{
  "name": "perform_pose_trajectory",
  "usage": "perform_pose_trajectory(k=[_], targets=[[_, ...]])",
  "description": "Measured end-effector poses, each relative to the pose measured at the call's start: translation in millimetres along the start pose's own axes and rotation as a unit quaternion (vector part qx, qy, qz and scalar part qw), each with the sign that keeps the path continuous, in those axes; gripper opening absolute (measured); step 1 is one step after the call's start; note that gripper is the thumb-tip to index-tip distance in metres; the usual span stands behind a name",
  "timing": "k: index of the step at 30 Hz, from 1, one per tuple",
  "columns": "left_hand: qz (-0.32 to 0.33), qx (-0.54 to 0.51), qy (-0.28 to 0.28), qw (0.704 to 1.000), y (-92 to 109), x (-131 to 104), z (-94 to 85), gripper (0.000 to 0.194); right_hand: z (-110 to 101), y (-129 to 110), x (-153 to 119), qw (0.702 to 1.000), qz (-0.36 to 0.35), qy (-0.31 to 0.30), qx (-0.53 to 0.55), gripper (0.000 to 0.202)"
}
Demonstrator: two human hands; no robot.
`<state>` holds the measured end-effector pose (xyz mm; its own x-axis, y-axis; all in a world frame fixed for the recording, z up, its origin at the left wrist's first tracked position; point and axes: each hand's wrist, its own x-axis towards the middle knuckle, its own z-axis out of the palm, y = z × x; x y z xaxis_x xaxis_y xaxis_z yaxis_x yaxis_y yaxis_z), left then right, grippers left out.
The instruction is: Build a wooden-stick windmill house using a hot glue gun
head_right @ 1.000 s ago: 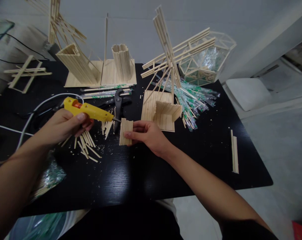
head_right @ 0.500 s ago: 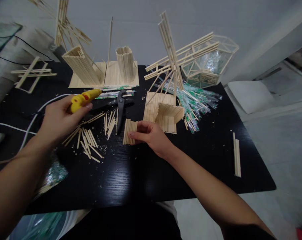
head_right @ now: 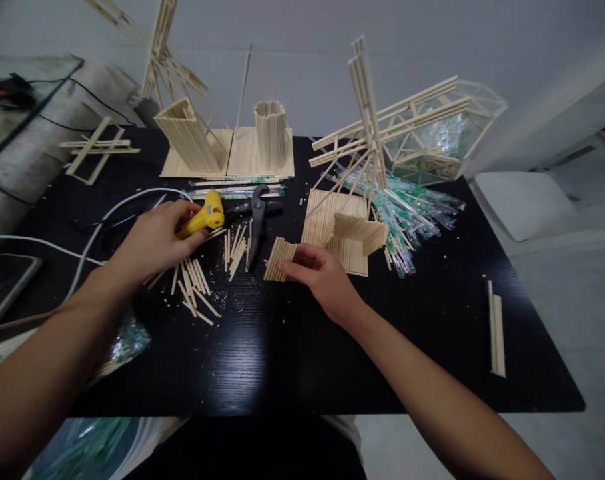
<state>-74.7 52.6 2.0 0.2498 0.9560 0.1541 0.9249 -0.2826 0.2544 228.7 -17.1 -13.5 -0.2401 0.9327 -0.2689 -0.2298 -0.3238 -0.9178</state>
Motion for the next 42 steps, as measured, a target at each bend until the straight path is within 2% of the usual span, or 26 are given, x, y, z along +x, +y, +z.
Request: perform_pose_trajectory(k=[3, 5, 8, 11, 16, 21, 25, 42], targets=[[0.016, 0.003, 0.059, 0.998, 6.2, -2.2, -5.4, 0.042, -0.5, -0.3, 0.3, 1.000, -0.008, 0.006, -0.011, 0.016], [0.065, -0.007, 0.092, 0.994, 13.1, -4.5, -10.6, 0.038, -0.5, -0.5, 0.5, 1.000, -0.010, 0.008, -0.012, 0.018], [0.192, -0.012, 0.086, 0.978, 24.8, -8.8, -14.8, 0.022, -0.5, -0.1, 0.7, 1.000, -0.008, 0.007, -0.009, 0.020], [0.246, 0.013, 0.049, 0.968, 32.7, -12.1, -12.1, 0.022, -1.2, 0.9, 1.0, 1.000, -0.003, 0.006, -0.003, 0.021], [0.255, 0.042, 0.020, 0.966, 32.2, -13.3, -3.6, 0.028, -1.9, 1.4, 1.2, 1.000, -0.007, -0.001, -0.008, 0.024], [0.259, 0.000, 0.000, 0.966, 25.7, -11.8, -4.9, 0.023, -0.2, -0.6, 0.6, 1.000, -0.006, 0.007, -0.010, 0.021], [0.259, -0.028, 0.005, 0.966, 22.6, -10.0, -7.2, 0.021, 0.1, -0.8, 1.0, 1.000, -0.007, 0.008, -0.009, 0.020], [0.277, 0.019, -0.022, 0.960, 23.2, -12.8, -3.5, 0.022, -0.1, -0.7, 1.9, 1.000, -0.005, 0.003, 0.002, 0.018]])
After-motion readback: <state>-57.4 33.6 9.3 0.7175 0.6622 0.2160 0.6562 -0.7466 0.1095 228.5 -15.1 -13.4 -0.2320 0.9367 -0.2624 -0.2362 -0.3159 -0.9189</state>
